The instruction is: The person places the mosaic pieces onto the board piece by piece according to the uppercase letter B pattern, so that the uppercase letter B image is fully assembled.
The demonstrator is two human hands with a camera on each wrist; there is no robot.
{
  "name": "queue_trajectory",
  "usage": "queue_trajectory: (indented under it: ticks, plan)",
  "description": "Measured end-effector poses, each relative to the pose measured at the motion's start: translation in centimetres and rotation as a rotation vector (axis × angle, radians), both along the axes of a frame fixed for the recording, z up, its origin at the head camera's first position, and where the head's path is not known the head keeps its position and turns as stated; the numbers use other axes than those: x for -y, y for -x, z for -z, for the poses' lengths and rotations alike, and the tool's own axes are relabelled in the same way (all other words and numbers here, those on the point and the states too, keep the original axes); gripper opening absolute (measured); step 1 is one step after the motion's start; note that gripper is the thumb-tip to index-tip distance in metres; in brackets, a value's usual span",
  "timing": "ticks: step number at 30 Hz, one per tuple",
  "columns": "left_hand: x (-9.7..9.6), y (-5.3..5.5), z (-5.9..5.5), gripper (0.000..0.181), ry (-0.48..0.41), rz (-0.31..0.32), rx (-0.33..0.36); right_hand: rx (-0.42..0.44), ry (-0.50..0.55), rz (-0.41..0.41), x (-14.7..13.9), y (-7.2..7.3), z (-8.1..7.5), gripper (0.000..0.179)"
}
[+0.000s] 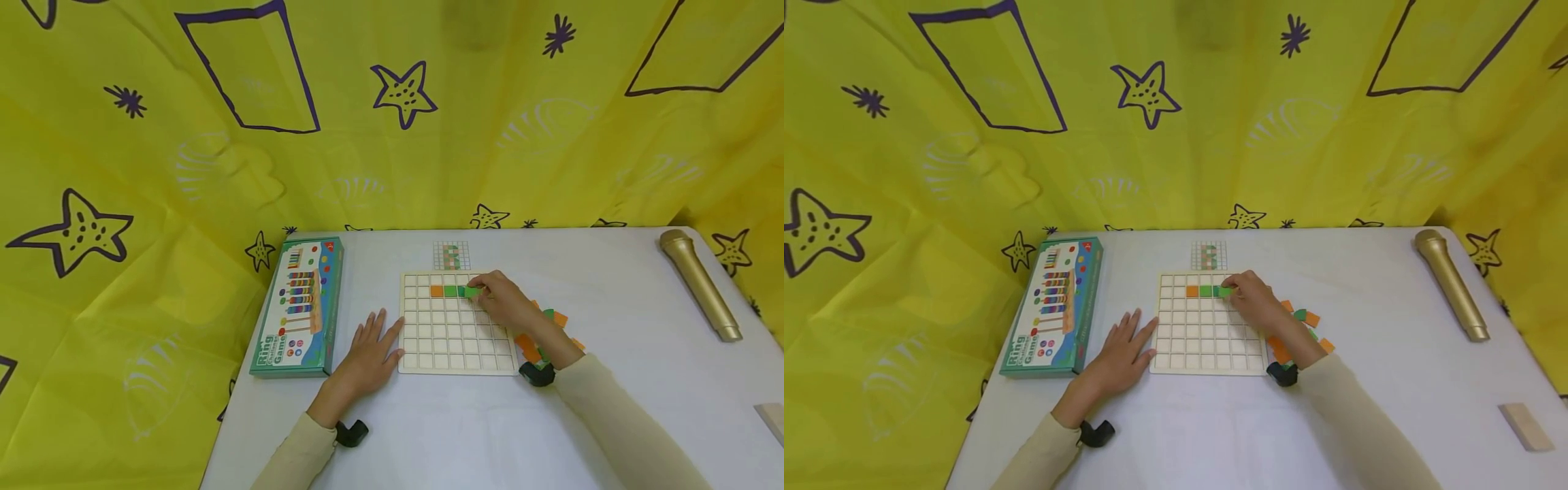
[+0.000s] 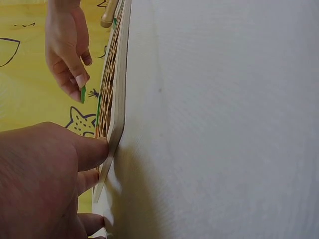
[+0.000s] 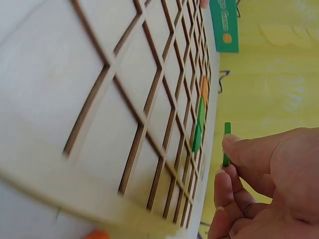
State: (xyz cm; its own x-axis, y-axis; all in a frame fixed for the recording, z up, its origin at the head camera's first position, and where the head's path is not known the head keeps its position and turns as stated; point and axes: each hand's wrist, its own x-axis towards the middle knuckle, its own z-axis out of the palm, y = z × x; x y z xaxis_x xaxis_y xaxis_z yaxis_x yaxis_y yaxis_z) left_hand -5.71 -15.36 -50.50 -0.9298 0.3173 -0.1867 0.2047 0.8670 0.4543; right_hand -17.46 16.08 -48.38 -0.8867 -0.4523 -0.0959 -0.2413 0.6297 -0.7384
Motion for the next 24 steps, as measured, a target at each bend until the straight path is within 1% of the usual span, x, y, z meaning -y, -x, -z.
queue_trajectory:
  ticks: [4,7,16,19,24]
  plan:
    - [0.0,0.1,0.1,0.061,0.009,-0.004,0.007,0.013,-0.017,-0.004,1.5,0.1,0.1,0.030]
    - [0.0,0.1,0.1,0.061,0.006,-0.004,0.008,0.013,-0.030,-0.008,2.6,-0.2,0.2,0.031]
    - [0.0,0.0,0.1,0.061,-0.003,-0.006,0.011,-0.040,-0.083,-0.047,5.2,-1.0,0.5,0.028]
    - [0.0,0.0,0.1,0.062,0.003,-0.003,0.014,-0.058,-0.100,-0.055,5.7,-1.1,0.6,0.027]
    - [0.1,0.0,0.1,0.060,-0.001,0.004,-0.003,-0.102,-0.129,-0.052,6.2,-1.3,0.7,0.025]
